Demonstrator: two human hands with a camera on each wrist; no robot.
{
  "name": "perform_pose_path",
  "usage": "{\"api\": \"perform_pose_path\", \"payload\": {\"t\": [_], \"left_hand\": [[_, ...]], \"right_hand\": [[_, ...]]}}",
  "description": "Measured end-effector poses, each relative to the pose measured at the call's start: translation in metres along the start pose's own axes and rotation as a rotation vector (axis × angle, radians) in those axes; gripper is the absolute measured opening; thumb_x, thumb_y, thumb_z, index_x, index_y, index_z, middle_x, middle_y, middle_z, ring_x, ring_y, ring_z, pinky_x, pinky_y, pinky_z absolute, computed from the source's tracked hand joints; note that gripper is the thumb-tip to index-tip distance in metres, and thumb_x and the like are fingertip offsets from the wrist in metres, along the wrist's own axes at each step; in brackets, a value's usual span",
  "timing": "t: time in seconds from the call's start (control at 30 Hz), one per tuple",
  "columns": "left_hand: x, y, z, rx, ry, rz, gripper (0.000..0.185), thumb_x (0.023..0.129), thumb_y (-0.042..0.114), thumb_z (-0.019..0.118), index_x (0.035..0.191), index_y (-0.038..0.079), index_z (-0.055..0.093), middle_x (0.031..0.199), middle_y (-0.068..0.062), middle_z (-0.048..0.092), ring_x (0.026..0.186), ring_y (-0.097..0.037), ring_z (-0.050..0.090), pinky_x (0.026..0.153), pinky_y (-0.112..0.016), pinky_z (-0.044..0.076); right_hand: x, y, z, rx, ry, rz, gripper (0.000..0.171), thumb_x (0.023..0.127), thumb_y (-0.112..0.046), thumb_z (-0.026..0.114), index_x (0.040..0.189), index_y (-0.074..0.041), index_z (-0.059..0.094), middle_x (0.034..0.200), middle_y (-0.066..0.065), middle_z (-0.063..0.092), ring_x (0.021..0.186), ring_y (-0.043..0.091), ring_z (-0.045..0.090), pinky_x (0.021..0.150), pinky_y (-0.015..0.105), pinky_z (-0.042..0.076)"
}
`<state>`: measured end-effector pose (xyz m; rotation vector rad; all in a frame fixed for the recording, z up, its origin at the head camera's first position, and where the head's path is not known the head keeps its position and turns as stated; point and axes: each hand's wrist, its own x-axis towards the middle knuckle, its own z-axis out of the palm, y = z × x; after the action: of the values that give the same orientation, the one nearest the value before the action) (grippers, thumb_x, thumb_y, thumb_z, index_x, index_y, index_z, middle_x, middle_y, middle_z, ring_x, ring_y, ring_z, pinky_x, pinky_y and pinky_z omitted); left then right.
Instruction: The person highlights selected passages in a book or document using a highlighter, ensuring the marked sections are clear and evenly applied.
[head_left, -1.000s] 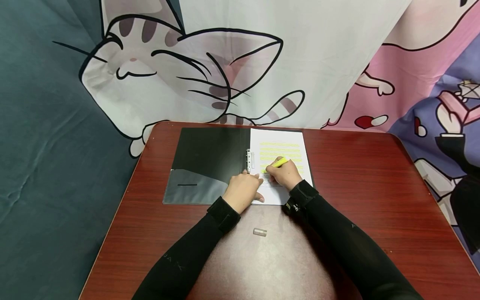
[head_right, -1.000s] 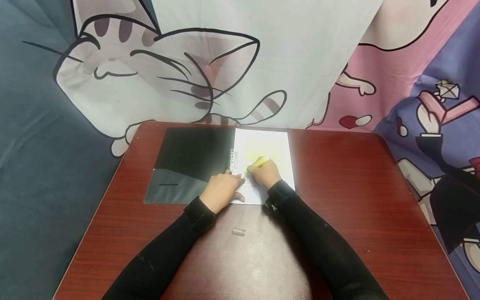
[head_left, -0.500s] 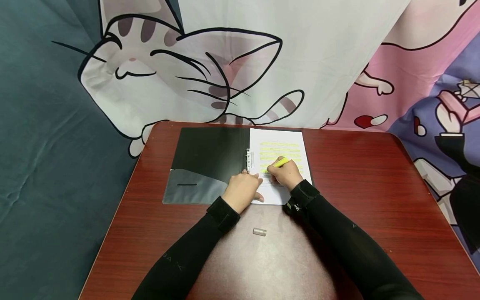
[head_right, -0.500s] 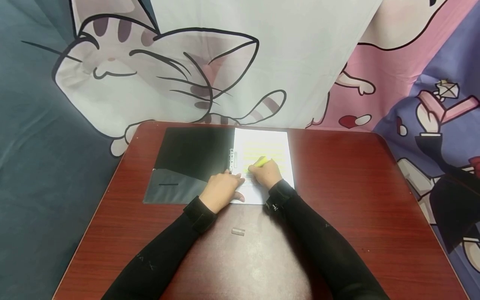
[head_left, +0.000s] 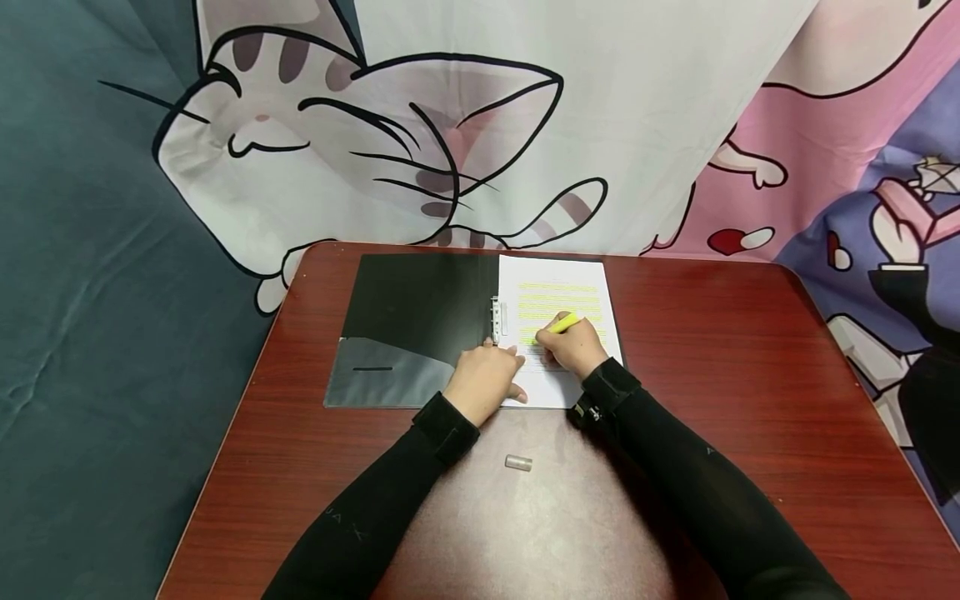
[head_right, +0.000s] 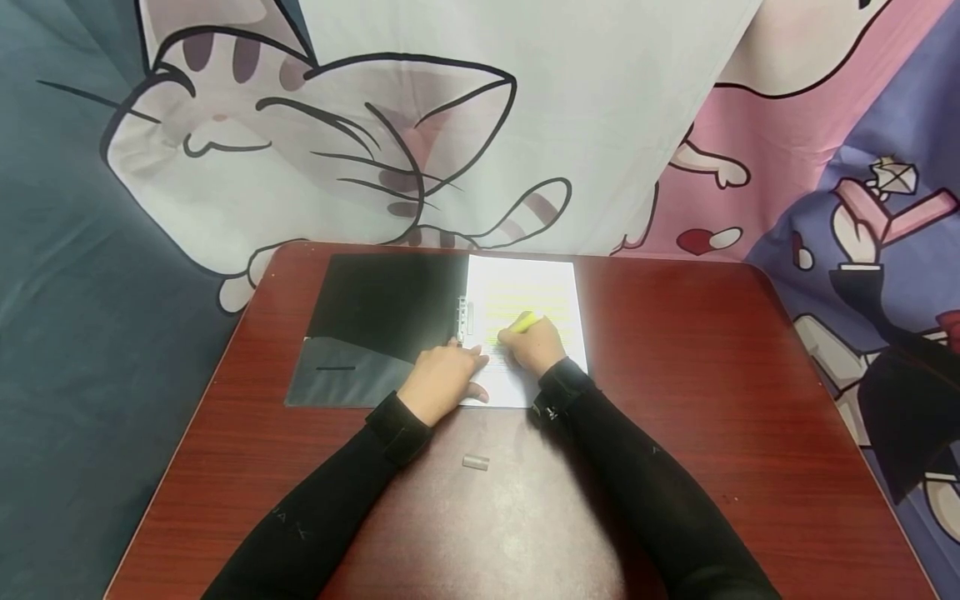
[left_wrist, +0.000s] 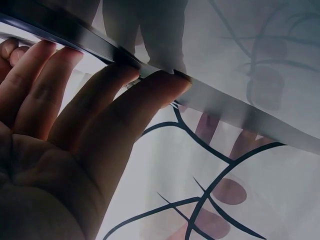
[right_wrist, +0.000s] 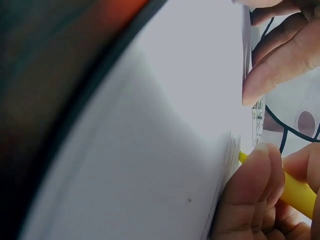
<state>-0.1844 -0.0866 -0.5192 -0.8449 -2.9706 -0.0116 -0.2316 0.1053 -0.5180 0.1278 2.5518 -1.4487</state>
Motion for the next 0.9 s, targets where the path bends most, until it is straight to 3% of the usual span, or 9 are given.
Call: {"api": "perform_pose_path", "payload": {"t": [0.17, 0.43, 0.9], "left_hand": [[0.0005, 0.0001, 0.0, -0.004, -0.003, 0.002, 0.067, 0.084, 0.066, 0.085, 0.14, 0.028, 0.083, 0.148, 0.006, 0.079, 0.112, -0.032, 0.085, 0.076, -0.047, 0.071], [0.0016, -0.0001, -0.0001, -0.028, -0.01, -0.005, 0.068, 0.084, 0.064, 0.086, 0.14, 0.027, 0.083, 0.148, 0.005, 0.079, 0.117, -0.033, 0.084, 0.077, -0.049, 0.071], [0.0012, -0.0002, -0.001, -0.044, -0.008, -0.004, 0.066, 0.085, 0.062, 0.087, 0.139, 0.026, 0.084, 0.147, 0.004, 0.08, 0.112, -0.033, 0.084, 0.077, -0.049, 0.071]], "right_hand": [[-0.0013, -0.0004, -0.0017, 0.004, 0.001, 0.005, 0.008, 0.102, -0.006, 0.068, 0.094, -0.007, 0.066, 0.061, 0.0, 0.065, 0.055, 0.01, 0.063, 0.059, 0.023, 0.054], [-0.0014, 0.0003, -0.0033, 0.02, -0.003, 0.016, 0.009, 0.103, -0.005, 0.067, 0.095, -0.007, 0.065, 0.062, 0.001, 0.065, 0.056, 0.011, 0.064, 0.06, 0.023, 0.055], [-0.0033, 0.0021, -0.0079, -0.005, 0.01, 0.024, 0.007, 0.103, -0.008, 0.069, 0.096, -0.007, 0.066, 0.062, 0.001, 0.066, 0.056, 0.01, 0.063, 0.059, 0.023, 0.053]]}}
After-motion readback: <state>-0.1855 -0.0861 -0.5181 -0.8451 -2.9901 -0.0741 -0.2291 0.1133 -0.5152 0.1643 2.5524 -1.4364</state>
